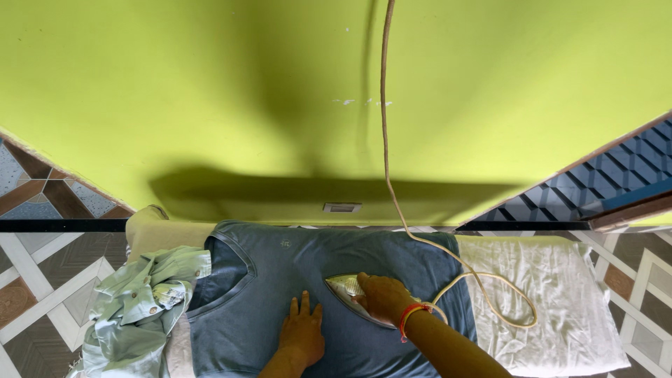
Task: The person irons a blue t-shirt on a bed using an electric iron, smoothing the fabric with one hand while moving the iron with the other. After finishing the t-shirt, the person picks up a light-colored shirt, lays it flat, and begins ironing it.
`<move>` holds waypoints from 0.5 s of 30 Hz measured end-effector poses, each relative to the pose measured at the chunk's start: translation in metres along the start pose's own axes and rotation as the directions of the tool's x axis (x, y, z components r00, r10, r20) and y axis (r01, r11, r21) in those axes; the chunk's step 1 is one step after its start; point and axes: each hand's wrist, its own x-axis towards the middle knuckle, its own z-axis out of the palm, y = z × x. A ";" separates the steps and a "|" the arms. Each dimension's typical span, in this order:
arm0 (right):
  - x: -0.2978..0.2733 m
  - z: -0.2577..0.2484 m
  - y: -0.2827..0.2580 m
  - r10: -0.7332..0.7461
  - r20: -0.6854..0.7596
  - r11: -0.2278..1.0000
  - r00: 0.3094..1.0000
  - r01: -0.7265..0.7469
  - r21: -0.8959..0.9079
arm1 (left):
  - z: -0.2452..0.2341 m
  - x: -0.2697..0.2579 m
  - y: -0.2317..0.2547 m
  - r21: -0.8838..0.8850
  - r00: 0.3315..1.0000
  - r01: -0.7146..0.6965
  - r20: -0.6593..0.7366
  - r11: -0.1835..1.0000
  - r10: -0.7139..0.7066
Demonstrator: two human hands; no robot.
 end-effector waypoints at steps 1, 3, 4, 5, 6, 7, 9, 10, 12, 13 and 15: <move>-0.003 0.001 0.006 -0.004 -0.022 1.000 1.000 0.004 0.005 | 0.002 -0.001 0.002 0.032 1.000 -0.009 0.023 0.999 0.008; -0.004 0.007 0.009 -0.010 -0.051 1.000 0.999 0.010 0.003 | 0.004 -0.005 0.011 0.090 0.998 -0.017 0.066 0.996 0.011; -0.001 0.009 0.009 -0.013 -0.061 1.000 0.998 0.013 -0.004 | 0.003 -0.007 0.016 0.086 0.996 -0.018 0.089 0.996 0.010; 0.000 0.010 0.009 -0.017 -0.072 1.000 0.997 0.017 -0.010 | 0.003 -0.010 0.021 0.082 0.994 -0.018 0.112 0.997 0.009; 0.002 0.011 0.008 -0.005 -0.059 1.000 0.998 0.004 -0.019 | 0.003 -0.014 0.026 0.074 0.991 -0.014 0.134 0.997 0.004; 0.005 0.011 0.006 0.007 -0.047 1.000 0.999 -0.008 -0.029 | 0.004 -0.017 0.030 0.069 0.990 -0.002 0.141 0.998 -0.008; 0.008 0.008 0.007 -0.015 -0.040 0.999 0.999 0.013 -0.036 | 0.008 -0.018 0.038 0.050 0.988 0.026 0.148 0.998 -0.033; 0.007 0.007 0.010 -0.050 -0.041 0.998 0.998 0.049 -0.032 | 0.012 -0.018 0.042 0.050 0.991 0.042 0.129 0.998 -0.048; 0.001 0.007 0.018 -0.125 -0.046 0.992 0.991 0.123 -0.031 | 0.023 -0.015 0.047 0.042 0.993 0.079 0.089 0.996 -0.082; -0.004 0.009 0.024 -0.163 -0.051 0.986 0.985 0.161 -0.035 | 0.029 -0.012 0.050 0.031 0.993 0.104 0.048 0.994 -0.105; -0.016 0.011 0.041 -0.224 -0.044 0.974 0.974 0.221 -0.054 | 0.046 -0.011 0.063 -0.007 0.986 0.162 -0.029 0.987 -0.162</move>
